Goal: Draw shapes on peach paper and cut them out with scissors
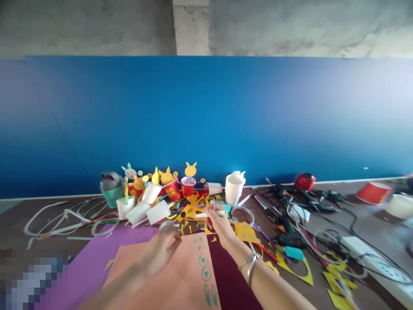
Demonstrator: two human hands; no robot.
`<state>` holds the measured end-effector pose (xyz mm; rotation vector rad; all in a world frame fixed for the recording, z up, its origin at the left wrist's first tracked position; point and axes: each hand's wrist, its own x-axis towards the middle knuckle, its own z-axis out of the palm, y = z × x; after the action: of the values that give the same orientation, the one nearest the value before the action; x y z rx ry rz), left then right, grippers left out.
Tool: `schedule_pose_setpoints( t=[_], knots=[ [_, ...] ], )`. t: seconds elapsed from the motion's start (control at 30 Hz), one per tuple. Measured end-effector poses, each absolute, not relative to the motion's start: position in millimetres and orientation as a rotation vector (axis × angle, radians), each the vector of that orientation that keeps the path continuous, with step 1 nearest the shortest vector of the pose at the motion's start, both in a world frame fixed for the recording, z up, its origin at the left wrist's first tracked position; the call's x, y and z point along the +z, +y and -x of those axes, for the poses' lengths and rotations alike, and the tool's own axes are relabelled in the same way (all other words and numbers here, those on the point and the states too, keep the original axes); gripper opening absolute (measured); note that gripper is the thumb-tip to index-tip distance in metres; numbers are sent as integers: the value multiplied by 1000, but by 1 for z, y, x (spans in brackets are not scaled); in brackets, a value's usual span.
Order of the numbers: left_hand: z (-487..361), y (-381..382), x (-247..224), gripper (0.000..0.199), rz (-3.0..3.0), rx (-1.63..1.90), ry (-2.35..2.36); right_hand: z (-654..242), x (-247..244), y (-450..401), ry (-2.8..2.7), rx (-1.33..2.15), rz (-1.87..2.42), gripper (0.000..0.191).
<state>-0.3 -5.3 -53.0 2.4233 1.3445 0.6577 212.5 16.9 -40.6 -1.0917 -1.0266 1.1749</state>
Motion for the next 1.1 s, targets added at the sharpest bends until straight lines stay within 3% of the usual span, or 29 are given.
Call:
schedule_pose_setpoints(
  t=[0.13, 0.23, 0.37, 0.6, 0.87, 0.97, 1.1],
  knots=[
    [-12, 21, -44, 21, -2544, 775, 1540, -206, -44, 36, -816, 961, 1089, 36],
    [-14, 27, -51, 29, -2673, 828, 1658, -199, -57, 39, -731, 835, 1036, 28],
    [-6, 33, -51, 19, -2728, 872, 1788, -192, -73, 35, -883, 754, 1005, 30],
    [-18, 85, -43, 28, -2999, 350, 1966, -189, -88, 37, -1059, 705, 1015, 37],
    [-33, 105, -55, 27, -2967, 311, 1976, -197, -83, 40, -985, 743, 1033, 40],
    [-31, 92, -48, 28, -2939, 416, 2002, -198, -78, 39, -933, 843, 1055, 37],
    [-25, 69, -40, 19, -2793, 927, 1700, -200, -72, 40, -777, 941, 1045, 31]
  ],
)
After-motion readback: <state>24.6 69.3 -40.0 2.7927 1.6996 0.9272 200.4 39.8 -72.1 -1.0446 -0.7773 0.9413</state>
